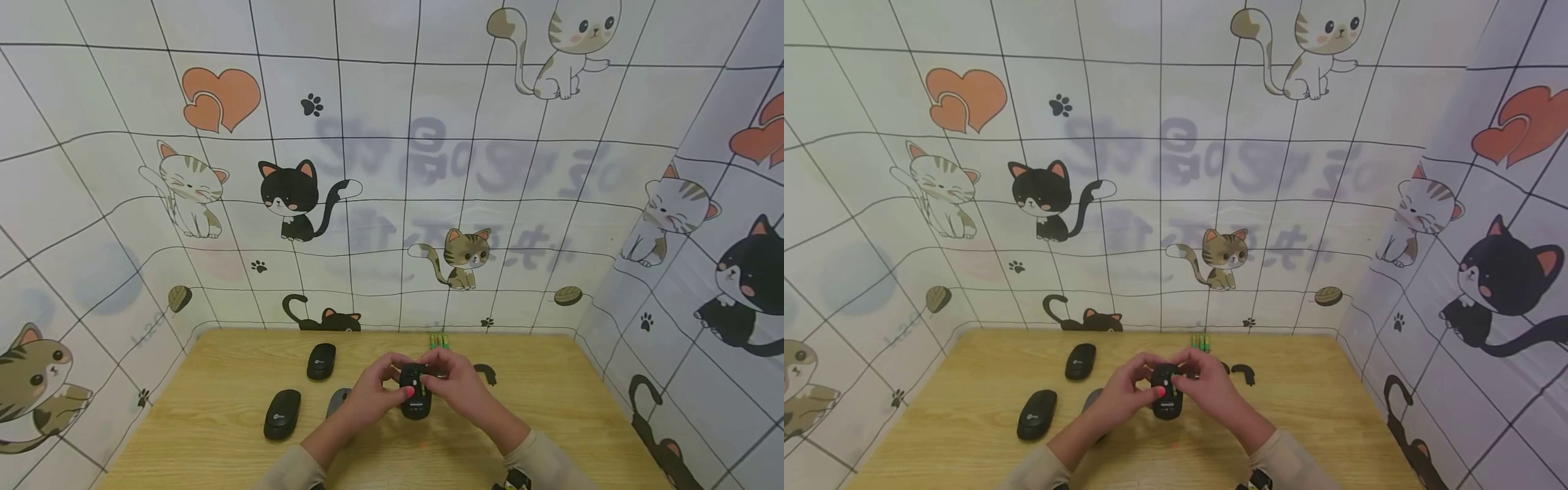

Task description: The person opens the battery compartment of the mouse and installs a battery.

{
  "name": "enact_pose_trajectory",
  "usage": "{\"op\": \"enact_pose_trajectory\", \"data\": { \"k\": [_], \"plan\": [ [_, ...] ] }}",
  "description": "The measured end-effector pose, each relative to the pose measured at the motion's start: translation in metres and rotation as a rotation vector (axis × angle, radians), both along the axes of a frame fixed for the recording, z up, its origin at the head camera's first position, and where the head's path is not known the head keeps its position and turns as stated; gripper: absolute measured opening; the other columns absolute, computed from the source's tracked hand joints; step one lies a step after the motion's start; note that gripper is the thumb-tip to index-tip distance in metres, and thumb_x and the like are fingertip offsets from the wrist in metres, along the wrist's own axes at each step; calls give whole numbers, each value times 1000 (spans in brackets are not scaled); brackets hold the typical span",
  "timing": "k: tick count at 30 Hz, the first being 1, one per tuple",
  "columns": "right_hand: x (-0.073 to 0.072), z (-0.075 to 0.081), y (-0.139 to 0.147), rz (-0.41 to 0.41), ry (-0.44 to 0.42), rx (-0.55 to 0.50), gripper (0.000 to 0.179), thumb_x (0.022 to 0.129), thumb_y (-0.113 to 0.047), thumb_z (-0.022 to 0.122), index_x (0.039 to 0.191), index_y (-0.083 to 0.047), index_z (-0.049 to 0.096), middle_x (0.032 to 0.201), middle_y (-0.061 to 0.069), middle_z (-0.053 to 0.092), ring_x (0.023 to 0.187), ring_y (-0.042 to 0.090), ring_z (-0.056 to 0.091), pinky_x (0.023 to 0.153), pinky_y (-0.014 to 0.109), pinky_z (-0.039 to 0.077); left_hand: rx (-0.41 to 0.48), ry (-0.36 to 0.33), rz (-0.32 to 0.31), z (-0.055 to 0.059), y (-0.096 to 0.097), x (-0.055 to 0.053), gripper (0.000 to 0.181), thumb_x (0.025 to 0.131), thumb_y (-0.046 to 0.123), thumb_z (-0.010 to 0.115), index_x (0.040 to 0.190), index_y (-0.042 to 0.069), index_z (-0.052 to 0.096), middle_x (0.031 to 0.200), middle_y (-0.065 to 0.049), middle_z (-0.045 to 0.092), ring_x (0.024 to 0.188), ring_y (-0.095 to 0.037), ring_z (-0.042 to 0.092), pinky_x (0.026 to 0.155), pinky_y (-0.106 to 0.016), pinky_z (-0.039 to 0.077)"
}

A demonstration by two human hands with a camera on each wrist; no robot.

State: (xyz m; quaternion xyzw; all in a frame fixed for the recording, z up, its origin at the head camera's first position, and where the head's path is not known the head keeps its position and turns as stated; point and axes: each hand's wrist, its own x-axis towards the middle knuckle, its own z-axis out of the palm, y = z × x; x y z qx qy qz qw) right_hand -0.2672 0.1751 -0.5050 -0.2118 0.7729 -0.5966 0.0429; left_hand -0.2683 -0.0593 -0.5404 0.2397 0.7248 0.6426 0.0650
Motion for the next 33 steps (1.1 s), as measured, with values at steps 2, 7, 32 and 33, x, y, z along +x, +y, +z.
{"op": "enact_pose_trajectory", "data": {
  "k": [2,7,32,33],
  "plan": [
    [1,0,-1,-12,-3,2,19,102,3,73,119,-4,71,124,17,75,111,31,75,85,32,64,-5,2,1,0,1,0,43,102,4,78,140,20,66,130,-7,62,106,-21,69,78,-32,67],
    [2,1,-3,-38,-9,8,18,101,4,72,117,-5,72,123,16,75,109,30,75,83,32,64,-1,23,-10,1,1,1,42,102,4,78,139,17,66,128,-9,63,105,-21,70,78,-32,67],
    [7,-5,1,5,42,25,45,101,-9,83,142,-7,66,133,14,71,121,31,69,98,35,63,23,-36,-22,0,-4,-4,42,107,11,73,146,22,65,135,-9,62,107,-25,70,77,-38,69],
    [7,-5,2,24,56,40,51,100,-10,84,147,-8,64,136,14,68,122,32,69,98,36,63,30,-39,-20,0,-4,-5,42,107,11,73,147,21,64,135,-9,61,106,-25,70,77,-38,69]
  ]
}}
